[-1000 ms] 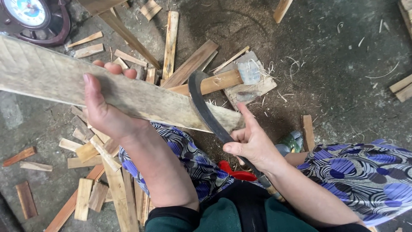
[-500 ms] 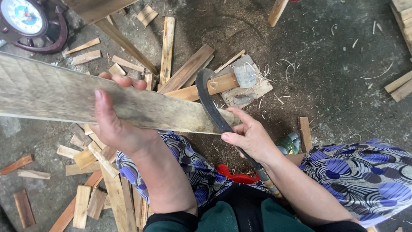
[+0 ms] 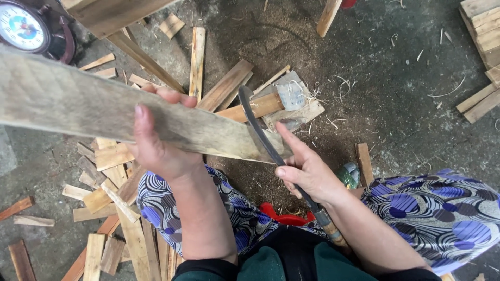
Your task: The person uses a curved blade to shave and shape a long wooden plank. They hold the plank with one hand and repeatedly draw the blade along its surface to remove thin shavings, rotating the plank to work on different edges.
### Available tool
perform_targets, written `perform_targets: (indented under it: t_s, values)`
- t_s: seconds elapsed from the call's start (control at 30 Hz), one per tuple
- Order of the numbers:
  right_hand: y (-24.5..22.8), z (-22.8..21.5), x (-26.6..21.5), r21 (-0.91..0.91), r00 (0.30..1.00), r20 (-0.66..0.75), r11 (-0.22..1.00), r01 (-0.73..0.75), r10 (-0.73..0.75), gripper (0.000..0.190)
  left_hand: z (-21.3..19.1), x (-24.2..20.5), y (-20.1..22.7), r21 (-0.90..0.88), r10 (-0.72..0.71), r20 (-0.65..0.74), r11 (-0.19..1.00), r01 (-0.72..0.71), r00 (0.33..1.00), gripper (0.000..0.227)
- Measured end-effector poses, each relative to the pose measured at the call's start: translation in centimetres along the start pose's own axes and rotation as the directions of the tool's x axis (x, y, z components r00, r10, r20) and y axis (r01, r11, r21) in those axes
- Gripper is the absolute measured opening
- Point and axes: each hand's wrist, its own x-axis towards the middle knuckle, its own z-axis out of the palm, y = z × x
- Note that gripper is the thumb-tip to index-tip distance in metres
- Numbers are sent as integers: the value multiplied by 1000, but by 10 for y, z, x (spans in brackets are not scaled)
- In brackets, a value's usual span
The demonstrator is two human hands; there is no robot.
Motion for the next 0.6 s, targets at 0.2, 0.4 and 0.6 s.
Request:
perform_targets:
  t_s: [0.2,0.4,0.6]
  values:
    - [11,-10,1,-92,996,12,992,87,-87,80,0,-3,-1,39,-56,10,998,56,998,33]
    - [20,-16,2,76,994,-18,991,111,-110,63,-10,-8,1,-35,-119,200,991,129,973,38]
    - [2,-15,-1,180,988,-2,972,154,-156,64,-8,-15,-35,-246,-157,520,914,323,839,53]
